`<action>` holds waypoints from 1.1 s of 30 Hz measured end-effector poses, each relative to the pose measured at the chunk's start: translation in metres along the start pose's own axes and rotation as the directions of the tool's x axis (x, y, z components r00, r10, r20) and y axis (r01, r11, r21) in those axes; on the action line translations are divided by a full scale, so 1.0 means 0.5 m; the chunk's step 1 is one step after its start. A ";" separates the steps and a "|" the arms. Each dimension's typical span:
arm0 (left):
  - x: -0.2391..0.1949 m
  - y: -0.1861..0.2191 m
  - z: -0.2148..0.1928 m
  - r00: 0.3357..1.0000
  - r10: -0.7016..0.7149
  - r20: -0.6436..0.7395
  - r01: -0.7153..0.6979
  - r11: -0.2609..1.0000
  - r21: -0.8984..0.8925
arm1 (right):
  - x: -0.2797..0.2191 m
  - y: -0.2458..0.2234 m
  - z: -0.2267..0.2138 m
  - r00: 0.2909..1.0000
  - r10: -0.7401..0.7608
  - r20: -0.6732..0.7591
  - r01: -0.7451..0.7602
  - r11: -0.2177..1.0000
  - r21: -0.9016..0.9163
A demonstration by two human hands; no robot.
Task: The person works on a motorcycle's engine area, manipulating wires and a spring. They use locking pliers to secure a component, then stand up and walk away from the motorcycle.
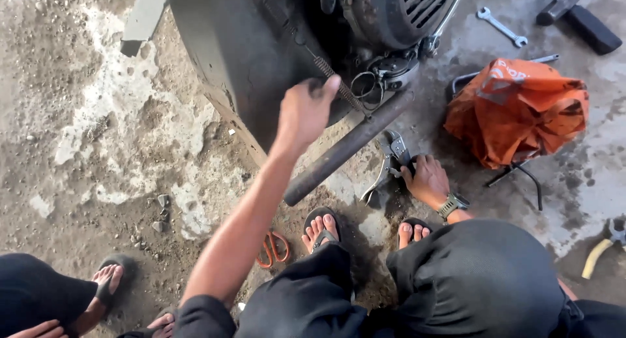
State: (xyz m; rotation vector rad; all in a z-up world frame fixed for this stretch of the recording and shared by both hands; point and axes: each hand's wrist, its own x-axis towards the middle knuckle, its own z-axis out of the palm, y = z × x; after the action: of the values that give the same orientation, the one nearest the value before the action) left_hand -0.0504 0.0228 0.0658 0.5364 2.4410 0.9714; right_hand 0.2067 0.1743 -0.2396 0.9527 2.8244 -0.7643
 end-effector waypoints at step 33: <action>-0.058 0.001 -0.053 0.936 -0.101 0.338 -0.012 0.948 0.317 | -0.050 0.017 -0.087 0.980 0.139 0.142 -0.163 0.970 0.179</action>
State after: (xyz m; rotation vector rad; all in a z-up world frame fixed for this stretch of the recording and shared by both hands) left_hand -0.0411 -0.0057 0.0912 0.6910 2.2739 0.4176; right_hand 0.2362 0.1870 -0.1999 1.0873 2.5698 -1.0492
